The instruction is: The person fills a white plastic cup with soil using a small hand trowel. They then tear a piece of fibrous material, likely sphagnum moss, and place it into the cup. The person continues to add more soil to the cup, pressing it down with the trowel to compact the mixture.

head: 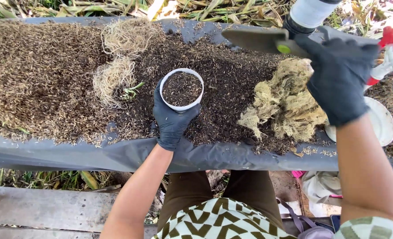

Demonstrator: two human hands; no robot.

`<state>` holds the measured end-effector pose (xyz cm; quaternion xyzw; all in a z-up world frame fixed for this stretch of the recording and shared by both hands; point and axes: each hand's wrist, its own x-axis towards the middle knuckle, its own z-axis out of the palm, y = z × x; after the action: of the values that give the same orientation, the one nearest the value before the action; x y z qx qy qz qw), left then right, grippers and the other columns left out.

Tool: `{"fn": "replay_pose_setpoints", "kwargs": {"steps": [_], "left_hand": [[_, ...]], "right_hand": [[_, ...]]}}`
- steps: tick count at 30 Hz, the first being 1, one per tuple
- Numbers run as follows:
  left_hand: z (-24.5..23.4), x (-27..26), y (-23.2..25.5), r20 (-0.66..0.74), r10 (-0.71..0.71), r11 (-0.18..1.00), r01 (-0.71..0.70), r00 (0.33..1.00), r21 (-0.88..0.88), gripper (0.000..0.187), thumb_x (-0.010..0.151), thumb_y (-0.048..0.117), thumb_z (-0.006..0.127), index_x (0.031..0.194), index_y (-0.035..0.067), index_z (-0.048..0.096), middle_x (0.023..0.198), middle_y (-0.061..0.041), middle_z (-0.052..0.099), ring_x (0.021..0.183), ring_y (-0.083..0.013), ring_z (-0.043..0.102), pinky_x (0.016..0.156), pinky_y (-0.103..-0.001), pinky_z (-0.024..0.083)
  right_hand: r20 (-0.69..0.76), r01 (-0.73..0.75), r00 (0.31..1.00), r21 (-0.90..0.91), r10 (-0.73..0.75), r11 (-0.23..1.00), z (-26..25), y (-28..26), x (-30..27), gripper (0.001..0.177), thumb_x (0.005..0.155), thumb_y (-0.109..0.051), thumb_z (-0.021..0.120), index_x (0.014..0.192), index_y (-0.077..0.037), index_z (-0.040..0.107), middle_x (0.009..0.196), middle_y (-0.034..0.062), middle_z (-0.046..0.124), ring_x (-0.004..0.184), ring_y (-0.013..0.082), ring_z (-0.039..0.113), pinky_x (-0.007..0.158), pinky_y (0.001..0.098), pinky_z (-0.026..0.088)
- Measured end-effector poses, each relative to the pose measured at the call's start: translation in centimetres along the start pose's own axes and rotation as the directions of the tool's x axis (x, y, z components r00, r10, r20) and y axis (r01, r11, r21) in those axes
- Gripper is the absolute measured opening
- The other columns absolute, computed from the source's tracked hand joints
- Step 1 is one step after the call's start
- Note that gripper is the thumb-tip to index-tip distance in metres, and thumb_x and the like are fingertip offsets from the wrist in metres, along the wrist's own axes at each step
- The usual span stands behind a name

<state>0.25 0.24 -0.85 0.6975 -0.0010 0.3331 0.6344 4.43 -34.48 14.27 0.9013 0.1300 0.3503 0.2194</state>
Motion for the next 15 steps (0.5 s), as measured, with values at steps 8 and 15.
{"fn": "replay_pose_setpoints", "kwargs": {"steps": [8, 15], "left_hand": [[-0.1, 0.4, 0.9, -0.001, -0.016, 1.0, 0.016, 1.0, -0.019, 0.092, 0.063, 0.03, 0.093, 0.141, 0.01, 0.05, 0.133, -0.012, 0.067, 0.123, -0.027, 0.066, 0.111, -0.04, 0.053], [0.3, 0.7, 0.8, 0.013, -0.013, 1.0, 0.013, 1.0, -0.005, 0.091, 0.062, 0.031, 0.092, 0.139, 0.01, 0.049, 0.132, -0.011, 0.067, 0.121, -0.0245, 0.066, 0.112, -0.037, 0.05]], "right_hand": [[0.536, -0.257, 0.839, 0.539, -0.091, 0.802, 5.8, -4.0, 9.6, 0.032, 0.113, -0.018, 0.051, 0.141, -0.02, 0.066, 0.087, 0.014, 0.066, 0.071, 0.0342, 0.062, 0.06, 0.0422, 0.054], [0.694, -0.375, 0.709, 0.522, -0.126, 0.766, 13.8, -4.6, 12.4, 0.052, 0.101, -0.002, 0.054, 0.143, -0.029, 0.066, 0.095, 0.0071, 0.076, 0.073, 0.0274, 0.056, 0.074, 0.0349, 0.042]]}}
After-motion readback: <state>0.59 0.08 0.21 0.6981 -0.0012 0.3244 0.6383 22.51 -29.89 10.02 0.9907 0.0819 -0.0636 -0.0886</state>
